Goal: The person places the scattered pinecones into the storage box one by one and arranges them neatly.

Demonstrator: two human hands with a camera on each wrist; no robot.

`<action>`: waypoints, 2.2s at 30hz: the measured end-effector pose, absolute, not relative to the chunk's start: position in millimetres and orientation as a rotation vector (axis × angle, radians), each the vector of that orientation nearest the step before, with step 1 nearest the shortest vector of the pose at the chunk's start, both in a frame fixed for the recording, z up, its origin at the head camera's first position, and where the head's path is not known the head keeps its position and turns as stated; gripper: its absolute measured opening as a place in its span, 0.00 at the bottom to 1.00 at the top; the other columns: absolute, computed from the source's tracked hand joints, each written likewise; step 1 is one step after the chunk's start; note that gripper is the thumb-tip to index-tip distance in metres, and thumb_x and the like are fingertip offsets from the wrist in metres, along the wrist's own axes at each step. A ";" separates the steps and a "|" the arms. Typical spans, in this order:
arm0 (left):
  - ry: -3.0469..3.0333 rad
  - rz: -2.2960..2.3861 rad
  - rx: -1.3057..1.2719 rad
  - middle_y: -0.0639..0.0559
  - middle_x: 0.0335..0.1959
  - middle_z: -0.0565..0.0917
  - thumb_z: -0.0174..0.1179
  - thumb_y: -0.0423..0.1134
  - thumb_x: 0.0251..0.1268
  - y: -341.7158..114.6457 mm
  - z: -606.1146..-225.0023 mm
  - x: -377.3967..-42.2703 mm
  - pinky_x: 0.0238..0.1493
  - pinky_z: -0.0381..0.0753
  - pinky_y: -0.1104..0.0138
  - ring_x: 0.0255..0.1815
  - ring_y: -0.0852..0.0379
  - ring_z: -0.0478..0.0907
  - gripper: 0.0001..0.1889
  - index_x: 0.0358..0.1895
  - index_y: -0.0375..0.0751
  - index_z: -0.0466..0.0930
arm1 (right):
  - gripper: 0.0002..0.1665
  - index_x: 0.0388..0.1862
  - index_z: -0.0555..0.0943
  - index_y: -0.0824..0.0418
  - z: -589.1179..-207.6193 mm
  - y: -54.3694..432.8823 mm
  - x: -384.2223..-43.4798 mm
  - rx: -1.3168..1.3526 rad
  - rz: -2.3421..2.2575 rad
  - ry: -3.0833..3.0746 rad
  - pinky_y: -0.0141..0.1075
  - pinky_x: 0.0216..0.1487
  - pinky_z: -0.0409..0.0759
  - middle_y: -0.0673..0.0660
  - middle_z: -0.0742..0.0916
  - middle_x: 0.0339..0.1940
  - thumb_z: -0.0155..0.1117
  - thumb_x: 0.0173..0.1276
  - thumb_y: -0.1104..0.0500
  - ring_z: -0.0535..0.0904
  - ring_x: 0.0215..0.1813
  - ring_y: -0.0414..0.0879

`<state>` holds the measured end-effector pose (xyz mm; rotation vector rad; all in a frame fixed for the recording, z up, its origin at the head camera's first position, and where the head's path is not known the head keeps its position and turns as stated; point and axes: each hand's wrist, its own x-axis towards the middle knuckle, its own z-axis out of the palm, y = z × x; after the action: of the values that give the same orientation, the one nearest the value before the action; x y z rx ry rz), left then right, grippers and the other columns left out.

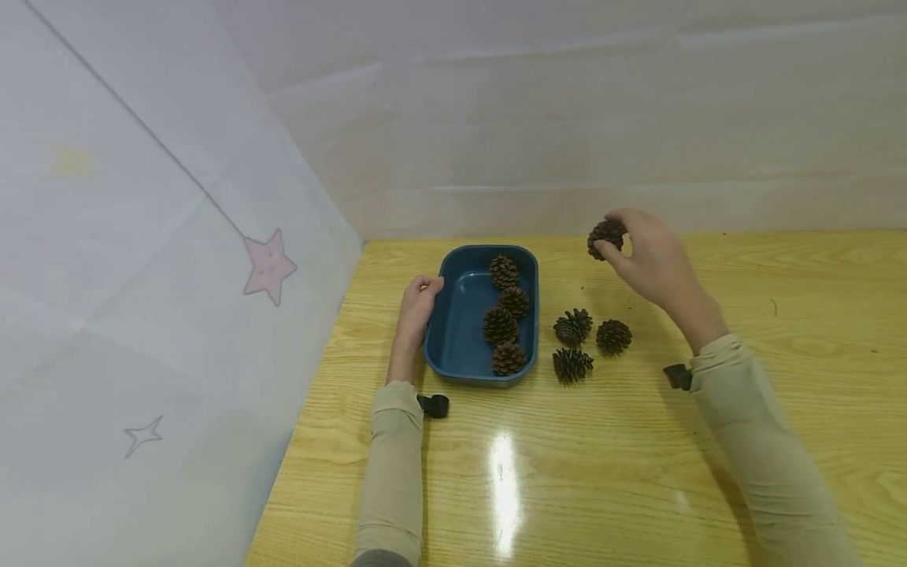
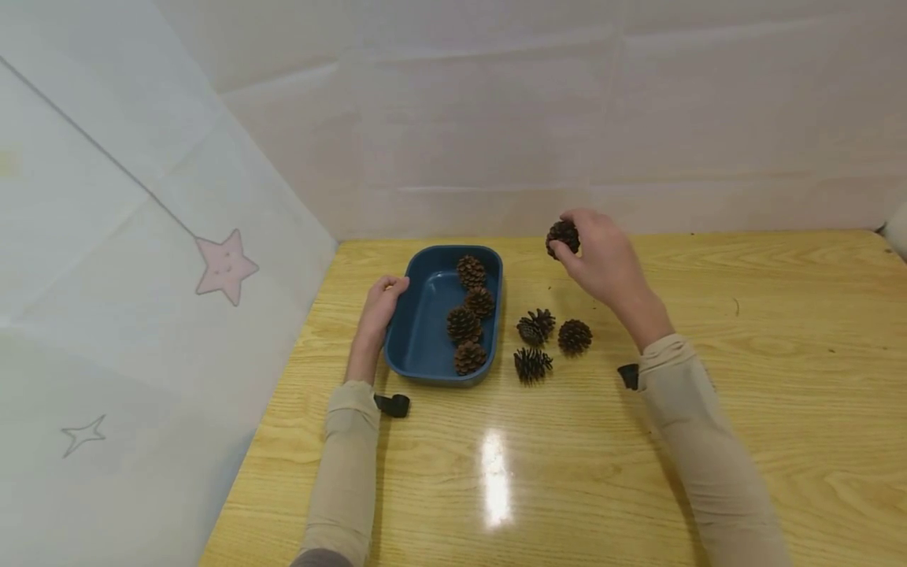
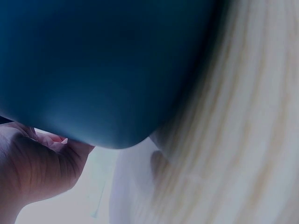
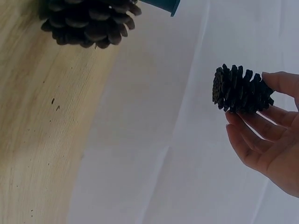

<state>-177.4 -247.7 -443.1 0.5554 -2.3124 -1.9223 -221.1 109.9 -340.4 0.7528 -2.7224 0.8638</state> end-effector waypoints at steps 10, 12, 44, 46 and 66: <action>-2.316 -1.915 0.568 0.42 0.50 0.79 0.56 0.47 0.79 -246.9 -442.0 -176.6 0.48 0.72 0.61 0.46 0.49 0.75 0.16 0.49 0.35 0.77 | 0.26 0.66 0.74 0.73 -342.3 98.9 -215.4 0.844 0.831 -2.663 0.62 0.59 0.75 0.72 0.82 0.56 0.66 0.77 0.60 0.79 0.58 0.68; -2.319 -1.910 0.570 0.42 0.50 0.79 0.56 0.47 0.79 -246.5 -442.0 -177.0 0.49 0.72 0.61 0.47 0.49 0.75 0.16 0.49 0.34 0.77 | 0.25 0.66 0.74 0.73 -343.7 97.5 -215.2 0.861 0.831 -2.650 0.61 0.58 0.75 0.72 0.83 0.56 0.66 0.76 0.61 0.79 0.57 0.68; -2.297 -1.926 0.574 0.48 0.39 0.76 0.57 0.46 0.79 -244.9 -446.8 -181.8 0.41 0.72 0.64 0.38 0.54 0.73 0.13 0.43 0.37 0.75 | 0.24 0.63 0.76 0.72 -353.6 89.3 -216.8 0.909 0.814 -2.610 0.60 0.56 0.78 0.72 0.83 0.57 0.69 0.74 0.62 0.80 0.57 0.68; -2.303 -1.919 0.575 0.47 0.40 0.76 0.57 0.46 0.79 -245.2 -447.0 -182.1 0.42 0.71 0.64 0.39 0.53 0.73 0.14 0.43 0.37 0.75 | 0.24 0.63 0.76 0.73 -353.7 89.1 -216.7 0.912 0.815 -2.609 0.60 0.56 0.77 0.72 0.83 0.57 0.69 0.74 0.62 0.80 0.57 0.68; -2.325 -1.917 0.584 0.47 0.40 0.76 0.57 0.47 0.80 -245.2 -446.4 -182.0 0.42 0.72 0.63 0.39 0.53 0.73 0.14 0.46 0.37 0.76 | 0.24 0.62 0.76 0.73 -350.5 83.7 -213.2 0.954 0.812 -2.597 0.60 0.57 0.78 0.72 0.84 0.55 0.69 0.73 0.62 0.80 0.57 0.68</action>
<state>-182.0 -245.2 -446.4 0.5837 -2.3247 -1.9171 -213.2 83.7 -350.5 0.9542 -2.5970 0.8117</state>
